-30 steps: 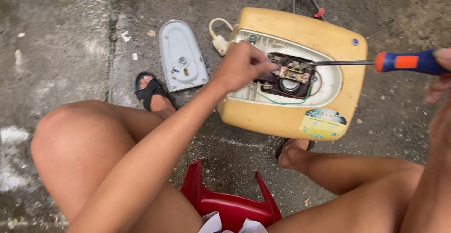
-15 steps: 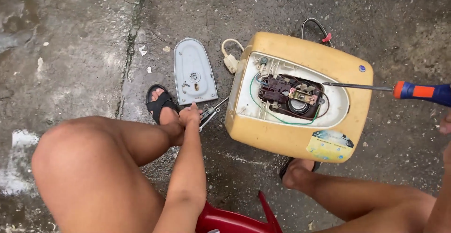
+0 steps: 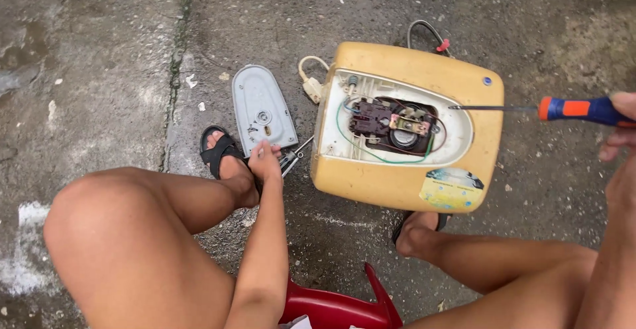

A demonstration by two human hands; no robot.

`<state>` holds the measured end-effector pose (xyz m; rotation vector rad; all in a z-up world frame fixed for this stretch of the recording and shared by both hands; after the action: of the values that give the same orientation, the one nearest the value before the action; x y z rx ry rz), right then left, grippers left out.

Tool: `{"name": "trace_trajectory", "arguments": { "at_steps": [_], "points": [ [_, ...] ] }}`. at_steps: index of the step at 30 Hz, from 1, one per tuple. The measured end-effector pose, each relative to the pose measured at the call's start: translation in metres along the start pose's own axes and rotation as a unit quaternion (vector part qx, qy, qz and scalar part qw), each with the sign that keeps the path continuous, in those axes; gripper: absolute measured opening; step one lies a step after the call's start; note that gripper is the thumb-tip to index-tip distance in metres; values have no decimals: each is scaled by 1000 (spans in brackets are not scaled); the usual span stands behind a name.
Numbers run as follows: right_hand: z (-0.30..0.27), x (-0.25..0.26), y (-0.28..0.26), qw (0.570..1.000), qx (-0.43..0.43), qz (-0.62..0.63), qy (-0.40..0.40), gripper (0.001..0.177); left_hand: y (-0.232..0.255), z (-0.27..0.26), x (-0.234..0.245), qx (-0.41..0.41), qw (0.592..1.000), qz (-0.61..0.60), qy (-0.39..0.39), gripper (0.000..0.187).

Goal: The person is disassembling a small appliance by unscrewing internal components and manually manipulating the parts to remove them.

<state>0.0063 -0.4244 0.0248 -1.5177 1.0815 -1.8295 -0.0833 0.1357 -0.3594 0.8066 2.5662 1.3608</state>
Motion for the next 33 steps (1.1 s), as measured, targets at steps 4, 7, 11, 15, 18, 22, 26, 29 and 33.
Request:
{"name": "trace_trajectory", "arguments": {
  "at_steps": [4,7,11,15,18,22,26,29,33],
  "points": [
    [-29,-23,-107,990,-69,36,120,38,107,-77,-64,-238,961,-9,-143,23],
    [-31,-14,-106,986,-44,38,157,34,180,-176,-97,-442,850,106,-267,11],
    [-33,-10,-112,984,-9,72,163,35,205,-240,-133,-556,730,206,-340,27],
    [-37,-6,-116,981,14,111,161,34,175,-275,-179,-650,505,380,-422,13],
    [-38,-3,-121,977,27,126,167,33,153,-280,-213,-644,406,482,-433,11],
    [-42,5,-123,976,43,137,166,33,144,-293,-229,-615,359,531,-458,18],
    [-46,16,-124,971,40,151,181,31,134,-301,-232,-624,330,544,-454,24],
    [-49,22,-123,969,20,161,185,31,132,-302,-229,-655,304,555,-412,35],
    [-54,26,-121,970,29,157,185,31,129,-300,-225,-708,242,564,-350,37]
  ]
}}
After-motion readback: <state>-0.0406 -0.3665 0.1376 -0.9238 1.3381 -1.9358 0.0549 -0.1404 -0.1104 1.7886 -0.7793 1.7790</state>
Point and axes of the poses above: each hand's wrist, its own z-axis towards the middle knuckle, its own x-axis out of the back of the hand, y = z × x, the point moved 4 cm from there along z, towards the middle knuckle, and after that the axes turned 1 degree about -y, right-handed, at the moved point
